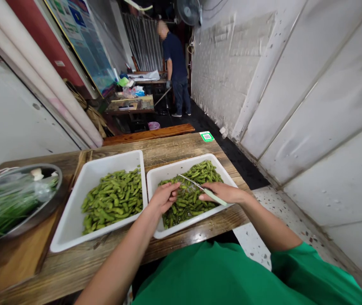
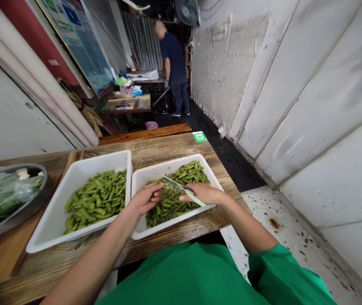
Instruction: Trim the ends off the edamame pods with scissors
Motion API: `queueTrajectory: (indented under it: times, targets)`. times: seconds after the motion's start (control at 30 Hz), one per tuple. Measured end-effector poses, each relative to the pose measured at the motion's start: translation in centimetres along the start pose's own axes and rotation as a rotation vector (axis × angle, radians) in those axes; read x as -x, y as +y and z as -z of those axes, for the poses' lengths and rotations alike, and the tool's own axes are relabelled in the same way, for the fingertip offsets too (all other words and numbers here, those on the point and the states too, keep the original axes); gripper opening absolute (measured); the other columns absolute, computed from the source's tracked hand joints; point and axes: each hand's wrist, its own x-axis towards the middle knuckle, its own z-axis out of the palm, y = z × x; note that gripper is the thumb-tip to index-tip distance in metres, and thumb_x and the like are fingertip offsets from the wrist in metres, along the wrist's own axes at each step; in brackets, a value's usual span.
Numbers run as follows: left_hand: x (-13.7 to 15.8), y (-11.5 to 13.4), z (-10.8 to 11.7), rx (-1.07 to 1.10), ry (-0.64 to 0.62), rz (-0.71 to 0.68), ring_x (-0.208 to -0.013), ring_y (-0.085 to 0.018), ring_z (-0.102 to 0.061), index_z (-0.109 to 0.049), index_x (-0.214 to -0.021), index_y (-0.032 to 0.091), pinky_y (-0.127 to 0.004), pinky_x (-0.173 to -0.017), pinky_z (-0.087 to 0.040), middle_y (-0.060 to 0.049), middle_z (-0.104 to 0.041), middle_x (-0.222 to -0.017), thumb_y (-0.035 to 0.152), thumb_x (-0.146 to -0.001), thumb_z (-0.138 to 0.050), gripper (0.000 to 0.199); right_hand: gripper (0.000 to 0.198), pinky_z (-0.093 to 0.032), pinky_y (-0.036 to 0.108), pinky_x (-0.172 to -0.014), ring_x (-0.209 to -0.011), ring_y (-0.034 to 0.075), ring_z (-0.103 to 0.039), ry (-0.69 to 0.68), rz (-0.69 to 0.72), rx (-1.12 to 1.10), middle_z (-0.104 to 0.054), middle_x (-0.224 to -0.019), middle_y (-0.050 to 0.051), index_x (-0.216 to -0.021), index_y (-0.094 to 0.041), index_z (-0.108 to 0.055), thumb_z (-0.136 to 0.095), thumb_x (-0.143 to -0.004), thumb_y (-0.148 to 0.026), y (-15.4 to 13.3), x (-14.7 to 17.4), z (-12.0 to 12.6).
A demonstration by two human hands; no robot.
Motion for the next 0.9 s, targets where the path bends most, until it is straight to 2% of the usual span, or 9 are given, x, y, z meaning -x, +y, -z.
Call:
queueTrajectory:
  times: [0.1, 0.17, 0.33, 0.53, 0.73, 0.83, 0.9]
  targets:
    - [-0.1, 0.2, 0.0, 0.173, 0.010, -0.038, -0.042, -0.001, -0.036, -0.042, -0.064, 0.013, -0.012, -0.033, -0.020, 0.003, -0.047, -0.057, 0.008, -0.058, -0.070, 0.029, 0.043, -0.040, 0.025, -0.064, -0.070, 0.017, -0.054, 0.003, 0.009, -0.015, -0.061, -0.080, 0.006, -0.091, -0.014, -0.058, -0.049, -0.076, -0.053, -0.3, 0.0, 0.0]
    - [-0.1, 0.1, -0.2, 0.251, 0.019, -0.050, -0.043, -0.001, -0.038, -0.044, -0.067, 0.013, -0.011, -0.034, -0.023, 0.001, -0.050, -0.062, 0.008, -0.061, -0.069, 0.026, 0.043, -0.040, 0.026, -0.064, -0.070, 0.017, -0.054, 0.005, 0.017, -0.019, -0.061, -0.080, 0.006, -0.089, -0.014, -0.057, -0.047, -0.077, -0.054, -0.7, -0.2, 0.0]
    - [0.5, -0.3, -1.4, 0.341, 0.099, -0.031, -0.044, -0.001, -0.041, -0.048, -0.070, 0.012, -0.011, -0.035, -0.028, -0.001, -0.053, -0.064, 0.009, -0.065, -0.066, 0.019, 0.043, -0.038, 0.022, -0.051, -0.054, 0.012, -0.049, 0.007, -0.018, -0.089, -0.053, -0.060, 0.001, -0.078, -0.014, -0.053, -0.043, -0.078, -0.056, -1.4, -0.5, -0.6]
    - [0.9, -0.5, -2.5, 0.373, 0.157, -0.080, -0.044, -0.002, -0.041, -0.048, -0.069, 0.011, -0.011, -0.035, -0.027, -0.003, -0.056, -0.065, 0.005, -0.067, -0.062, 0.016, 0.043, -0.035, 0.019, -0.040, -0.040, 0.007, -0.042, -0.027, -0.109, -0.359, -0.044, -0.051, -0.004, -0.069, -0.017, -0.042, -0.045, -0.075, -0.059, -1.3, -0.6, -1.2]
    - [0.9, -0.9, -2.8, 0.322, 0.186, -0.089, -0.044, -0.002, -0.041, -0.044, -0.066, 0.013, -0.012, -0.036, -0.026, -0.002, -0.055, -0.063, 0.005, -0.062, -0.066, 0.024, 0.044, -0.026, 0.018, -0.032, -0.034, 0.005, -0.034, -0.027, -0.159, -0.425, -0.036, -0.043, -0.007, -0.061, -0.017, -0.039, -0.049, -0.072, -0.058, -1.3, -0.2, -0.6]
    - [1.2, -0.4, -2.4, 0.176, 0.206, -0.185, -0.044, -0.002, -0.039, -0.046, -0.065, 0.013, -0.012, -0.038, -0.025, 0.002, -0.051, -0.059, 0.012, -0.057, -0.071, 0.027, 0.041, -0.025, 0.017, -0.033, -0.035, 0.005, -0.034, 0.010, -0.151, -0.386, -0.036, -0.044, -0.006, -0.063, -0.015, -0.045, -0.054, -0.070, -0.055, -0.9, 0.0, -0.3]
    - [1.4, 0.4, -1.7, 0.000, 0.119, -0.230, -0.043, -0.002, -0.038, -0.048, -0.065, 0.013, -0.014, -0.039, -0.025, 0.004, -0.047, -0.054, 0.019, -0.057, -0.072, 0.026, 0.040, -0.025, 0.017, -0.034, -0.037, 0.005, -0.034, 0.048, -0.152, -0.412, -0.036, -0.045, -0.007, -0.067, -0.014, -0.048, -0.056, -0.068, -0.054, -0.5, 0.2, -0.2]
